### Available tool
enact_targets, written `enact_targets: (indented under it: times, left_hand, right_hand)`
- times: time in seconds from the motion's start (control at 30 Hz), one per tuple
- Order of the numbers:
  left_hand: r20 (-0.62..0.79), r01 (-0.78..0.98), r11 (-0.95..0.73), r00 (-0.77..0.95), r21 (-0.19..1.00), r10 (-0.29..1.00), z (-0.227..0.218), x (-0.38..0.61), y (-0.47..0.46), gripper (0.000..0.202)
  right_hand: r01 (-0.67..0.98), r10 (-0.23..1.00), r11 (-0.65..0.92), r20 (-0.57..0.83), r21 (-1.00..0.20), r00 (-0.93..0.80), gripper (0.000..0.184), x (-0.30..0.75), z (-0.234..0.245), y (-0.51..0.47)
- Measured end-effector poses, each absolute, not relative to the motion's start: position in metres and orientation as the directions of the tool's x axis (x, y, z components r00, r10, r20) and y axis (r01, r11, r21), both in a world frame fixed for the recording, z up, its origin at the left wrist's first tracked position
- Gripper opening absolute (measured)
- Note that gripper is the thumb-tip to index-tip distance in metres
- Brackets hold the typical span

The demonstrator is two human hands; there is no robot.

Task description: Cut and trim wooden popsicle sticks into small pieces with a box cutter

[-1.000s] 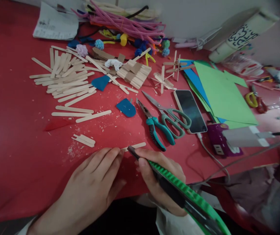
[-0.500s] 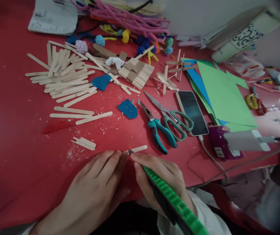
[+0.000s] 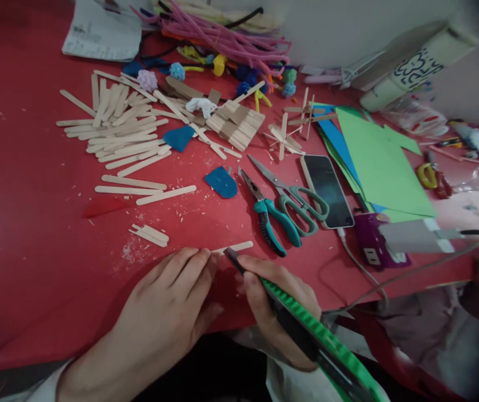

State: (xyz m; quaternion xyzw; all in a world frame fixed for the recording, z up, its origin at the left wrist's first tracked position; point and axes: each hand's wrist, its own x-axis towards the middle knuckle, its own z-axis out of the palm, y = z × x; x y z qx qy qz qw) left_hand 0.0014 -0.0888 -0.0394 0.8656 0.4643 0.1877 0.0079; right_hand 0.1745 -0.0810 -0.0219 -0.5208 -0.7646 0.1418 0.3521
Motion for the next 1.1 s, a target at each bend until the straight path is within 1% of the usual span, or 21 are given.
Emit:
enact_targets:
  times: [0.23,0.4,0.57,0.67,0.9,1.1]
  left_hand:
    - [0.307,0.797,-0.582,0.520,0.160,0.797,-0.038,0.001,-0.089,0.035]
    - [0.308,0.802,-0.559,0.488,0.212,0.817,-0.039,0.001,-0.090,0.034]
    - [0.316,0.778,-0.588,0.513,0.220,0.798,-0.039,0.000,-0.089,0.030]
    - [0.313,0.781,-0.583,0.509,0.222,0.802,-0.039,0.000,-0.088,0.031]
    - [0.299,0.779,-0.586,0.518,0.221,0.801,-0.039,-0.001,-0.089,0.030]
    - [0.321,0.792,-0.576,0.501,0.204,0.803,-0.038,0.000,-0.087,0.032]
  right_hand:
    - [0.697,0.917,0.376,0.352,-0.611,-0.187,0.012,0.172,-0.021,-0.078]
    - [0.663,0.926,0.364,0.329,-0.654,-0.184,0.013,0.171,-0.021,-0.079]
    - [0.658,0.876,0.477,0.380,-0.582,-0.298,0.015,0.172,-0.022,-0.074]
    - [0.658,0.863,0.501,0.379,-0.563,-0.334,0.015,0.173,-0.021,-0.070]
    - [0.680,0.878,0.469,0.382,-0.563,-0.289,0.014,0.170,-0.021,-0.070]
    - [0.676,0.935,0.326,0.331,-0.661,-0.128,0.011,0.172,-0.021,-0.075]
